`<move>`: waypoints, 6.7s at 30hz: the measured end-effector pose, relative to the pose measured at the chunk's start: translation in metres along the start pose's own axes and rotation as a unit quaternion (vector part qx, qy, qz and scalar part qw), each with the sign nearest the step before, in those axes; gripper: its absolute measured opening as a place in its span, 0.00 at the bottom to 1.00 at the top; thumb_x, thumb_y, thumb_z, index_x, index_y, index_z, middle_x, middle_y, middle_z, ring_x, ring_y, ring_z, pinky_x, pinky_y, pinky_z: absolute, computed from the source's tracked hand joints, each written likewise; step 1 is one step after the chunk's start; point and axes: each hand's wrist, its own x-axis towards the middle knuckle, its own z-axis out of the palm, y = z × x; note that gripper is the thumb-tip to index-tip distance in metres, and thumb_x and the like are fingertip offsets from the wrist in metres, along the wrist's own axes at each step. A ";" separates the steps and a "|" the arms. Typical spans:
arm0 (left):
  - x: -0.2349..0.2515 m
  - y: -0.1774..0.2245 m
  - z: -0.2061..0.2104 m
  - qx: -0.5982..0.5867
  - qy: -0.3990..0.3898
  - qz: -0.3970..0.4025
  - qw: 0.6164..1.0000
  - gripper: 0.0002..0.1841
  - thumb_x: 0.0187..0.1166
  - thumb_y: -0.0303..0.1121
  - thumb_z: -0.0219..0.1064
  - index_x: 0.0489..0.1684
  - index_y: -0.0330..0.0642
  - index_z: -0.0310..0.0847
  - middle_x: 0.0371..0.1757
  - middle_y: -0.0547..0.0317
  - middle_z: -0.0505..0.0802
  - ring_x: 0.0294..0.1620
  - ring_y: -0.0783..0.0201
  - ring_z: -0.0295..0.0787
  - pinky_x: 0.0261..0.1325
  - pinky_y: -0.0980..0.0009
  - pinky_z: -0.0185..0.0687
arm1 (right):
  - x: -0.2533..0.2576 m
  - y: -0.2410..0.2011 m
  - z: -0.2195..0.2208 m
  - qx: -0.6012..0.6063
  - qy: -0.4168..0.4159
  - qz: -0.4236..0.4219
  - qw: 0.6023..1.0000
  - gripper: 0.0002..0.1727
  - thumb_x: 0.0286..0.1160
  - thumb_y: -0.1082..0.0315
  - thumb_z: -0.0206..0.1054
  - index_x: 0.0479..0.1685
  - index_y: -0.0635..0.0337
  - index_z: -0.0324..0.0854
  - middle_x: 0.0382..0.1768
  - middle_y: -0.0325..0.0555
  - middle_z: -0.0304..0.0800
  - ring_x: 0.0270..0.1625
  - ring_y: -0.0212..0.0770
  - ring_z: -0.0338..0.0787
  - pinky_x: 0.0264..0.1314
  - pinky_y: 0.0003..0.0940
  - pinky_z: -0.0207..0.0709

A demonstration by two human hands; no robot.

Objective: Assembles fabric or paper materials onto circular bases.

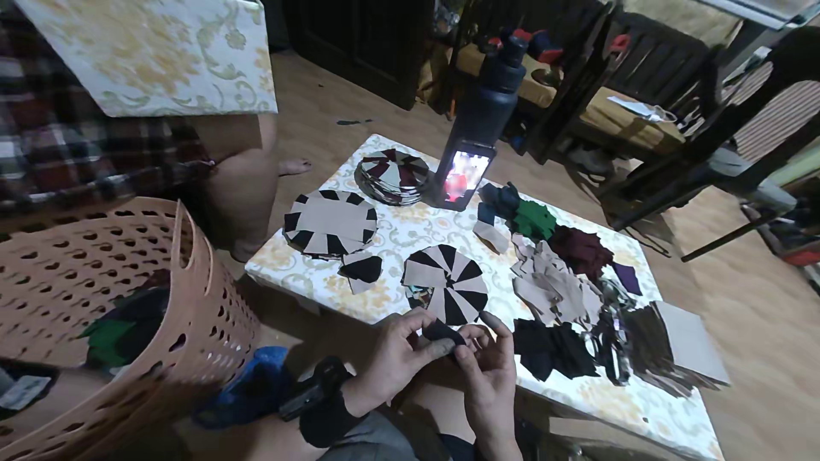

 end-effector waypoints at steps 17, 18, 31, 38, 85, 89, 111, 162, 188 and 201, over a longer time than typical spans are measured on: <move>0.045 0.025 -0.051 0.183 -0.054 0.000 0.982 0.21 0.82 0.36 0.66 0.72 0.39 0.78 0.40 0.63 0.91 0.33 0.77 0.81 0.38 0.79 0.76 | 0.075 -0.006 -0.004 -0.202 -0.161 -0.024 0.966 0.24 0.74 0.76 0.68 0.69 0.75 0.72 0.40 0.40 0.91 0.40 0.28 0.90 0.47 0.25 0.87; 0.049 0.025 -0.053 0.214 -0.044 0.016 0.976 0.21 0.83 0.37 0.66 0.72 0.41 0.79 0.38 0.63 0.91 0.32 0.75 0.81 0.38 0.76 0.77 | 0.081 -0.005 -0.002 -0.211 -0.156 -0.031 0.964 0.24 0.75 0.76 0.68 0.69 0.74 0.72 0.40 0.40 0.91 0.40 0.28 0.90 0.47 0.25 0.87; 0.068 0.005 -0.050 0.486 -0.044 -0.018 0.872 0.24 0.84 0.37 0.63 0.80 0.45 0.76 0.28 0.51 0.89 0.33 0.49 0.88 0.47 0.48 0.81 | 0.137 0.026 0.004 -0.372 -0.233 0.039 0.898 0.26 0.73 0.72 0.74 0.72 0.62 0.76 0.42 0.45 0.93 0.37 0.36 0.91 0.45 0.35 0.87; 0.066 -0.004 -0.065 0.439 0.039 -0.005 0.898 0.21 0.90 0.38 0.56 0.78 0.45 0.76 0.42 0.49 0.92 0.35 0.51 0.90 0.41 0.48 0.87 | 0.138 0.030 0.001 -0.368 -0.229 0.048 0.900 0.25 0.73 0.73 0.74 0.70 0.63 0.78 0.43 0.46 0.93 0.41 0.36 0.93 0.49 0.34 0.88; 0.060 -0.018 -0.068 0.521 -0.006 0.072 0.851 0.15 0.76 0.52 0.71 0.45 0.55 0.97 0.47 0.54 0.93 0.50 0.49 0.89 0.53 0.45 0.80 | 0.131 0.019 -0.026 -0.451 -0.145 -0.035 0.880 0.14 0.72 0.74 0.72 0.55 0.66 0.86 0.45 0.53 0.90 0.40 0.40 0.91 0.44 0.37 0.88; 0.060 -0.018 -0.069 0.520 -0.012 0.068 0.852 0.15 0.76 0.52 0.70 0.45 0.54 0.97 0.48 0.54 0.93 0.51 0.48 0.89 0.54 0.45 0.79 | 0.127 0.022 -0.025 -0.472 -0.186 0.008 0.862 0.16 0.72 0.71 0.72 0.59 0.62 0.87 0.47 0.50 0.90 0.44 0.42 0.90 0.51 0.42 0.86; 0.060 -0.024 -0.082 0.297 0.084 0.045 0.950 0.17 0.84 0.41 0.64 0.50 0.33 0.89 0.43 0.51 0.93 0.38 0.73 0.88 0.45 0.74 0.85 | 0.107 0.057 0.044 -0.644 -0.131 0.074 0.750 0.45 0.79 0.28 0.51 0.90 0.45 0.66 0.92 0.52 0.56 0.95 0.60 0.49 0.92 0.70 0.32; 0.061 -0.022 -0.083 0.338 0.073 -0.008 0.938 0.22 0.86 0.51 0.60 0.51 0.39 0.89 0.40 0.54 0.93 0.36 0.67 0.89 0.42 0.61 0.85 | 0.012 -0.040 -0.145 -0.510 0.143 -0.120 0.840 0.13 0.83 0.69 0.60 0.51 0.69 0.85 0.43 0.50 0.92 0.44 0.31 0.91 0.50 0.26 0.86; 0.021 0.014 -0.019 0.313 0.029 0.246 0.917 0.10 0.82 0.41 0.69 0.46 0.46 0.91 0.51 0.58 0.95 0.62 0.65 0.86 0.69 0.68 0.77 | 0.002 -0.048 -0.093 -0.015 0.149 0.034 0.988 0.21 0.78 0.83 0.59 0.70 0.72 0.67 0.45 0.48 0.94 0.41 0.42 0.97 0.47 0.41 0.95; 0.014 0.020 0.043 -0.129 -0.034 -0.145 0.980 0.09 0.86 0.28 0.61 0.46 0.37 0.89 0.35 0.65 0.94 0.33 0.76 0.88 0.39 0.81 0.84 | -0.010 -0.043 -0.047 -0.018 -0.008 -0.011 1.000 0.32 0.93 0.51 0.49 0.81 0.69 0.56 0.62 0.55 0.91 0.58 0.50 0.95 0.61 0.45 0.90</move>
